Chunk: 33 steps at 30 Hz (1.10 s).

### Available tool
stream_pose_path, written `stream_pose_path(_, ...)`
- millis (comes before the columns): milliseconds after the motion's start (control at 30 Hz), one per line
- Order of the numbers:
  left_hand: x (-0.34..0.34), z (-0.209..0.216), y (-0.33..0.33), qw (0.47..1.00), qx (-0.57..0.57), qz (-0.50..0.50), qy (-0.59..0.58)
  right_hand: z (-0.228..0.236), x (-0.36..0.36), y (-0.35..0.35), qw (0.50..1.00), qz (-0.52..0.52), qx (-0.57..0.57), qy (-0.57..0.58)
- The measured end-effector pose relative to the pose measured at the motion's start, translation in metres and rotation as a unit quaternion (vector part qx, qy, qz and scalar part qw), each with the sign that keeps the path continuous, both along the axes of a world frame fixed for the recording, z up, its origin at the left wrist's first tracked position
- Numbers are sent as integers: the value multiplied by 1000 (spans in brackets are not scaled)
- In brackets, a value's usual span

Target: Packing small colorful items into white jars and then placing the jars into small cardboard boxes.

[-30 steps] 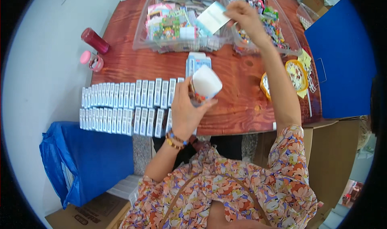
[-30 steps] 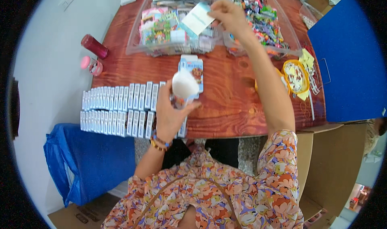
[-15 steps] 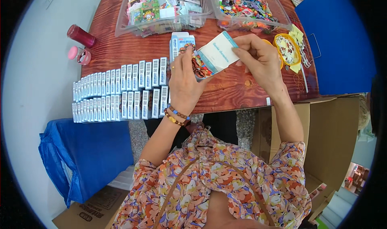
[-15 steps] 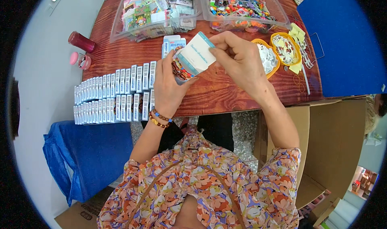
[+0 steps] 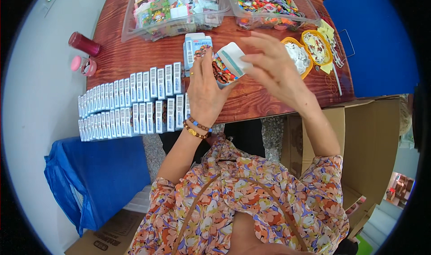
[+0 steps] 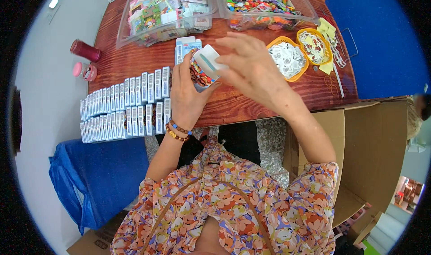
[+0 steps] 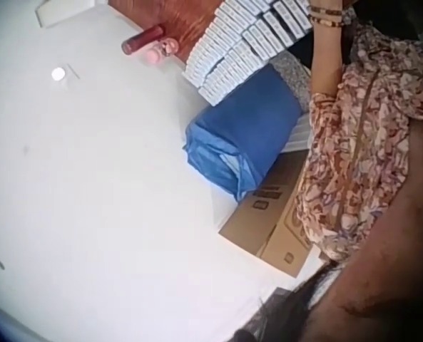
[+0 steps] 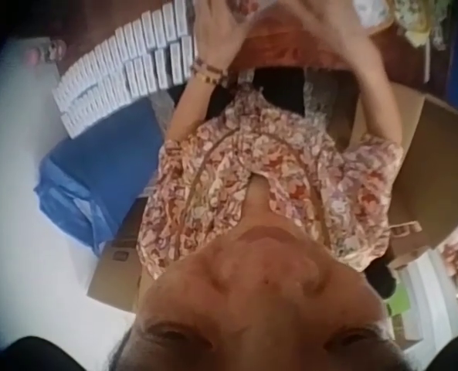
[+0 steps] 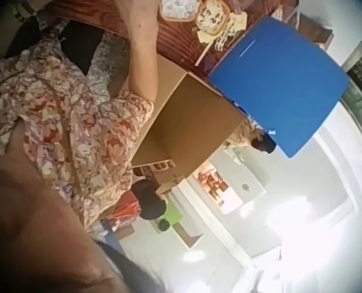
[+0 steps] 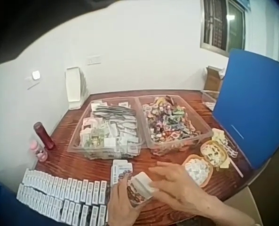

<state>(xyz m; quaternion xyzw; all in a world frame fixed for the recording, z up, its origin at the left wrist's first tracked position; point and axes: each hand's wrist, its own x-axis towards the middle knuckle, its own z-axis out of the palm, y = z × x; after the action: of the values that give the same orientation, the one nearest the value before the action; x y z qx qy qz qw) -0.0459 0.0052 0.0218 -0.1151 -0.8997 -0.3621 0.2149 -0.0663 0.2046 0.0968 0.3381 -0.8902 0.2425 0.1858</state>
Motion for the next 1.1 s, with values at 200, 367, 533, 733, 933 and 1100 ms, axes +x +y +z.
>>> stream_pose_path(200, 15, -19, 19, 992, 38, -51, -107, -33, 0, 22, 994, 26, -34, -102)
stream_pose_path(367, 50, -46, 37, 976, 92, -148, -134, -6, -80, 75, 965, -91, -179, -171)
stream_pose_path(533, 68, -92, 35, 970, 96, -195, -112, -50, -235, 144, 937, -277, 85, -195)
stream_pose_path(733, 62, -107, 32, 963, 89, -241, -79, -87, -290, 129, 912, -282, 188, -233)
stream_pose_path(933, 60, -104, 30, 961, 96, -233, -115, -82, -313, 144, 940, -227, 59, -247)
stream_pose_path(1100, 59, -103, 29, 957, 83, -238, -146, -71, -317, 97, 933, -249, 159, -205)
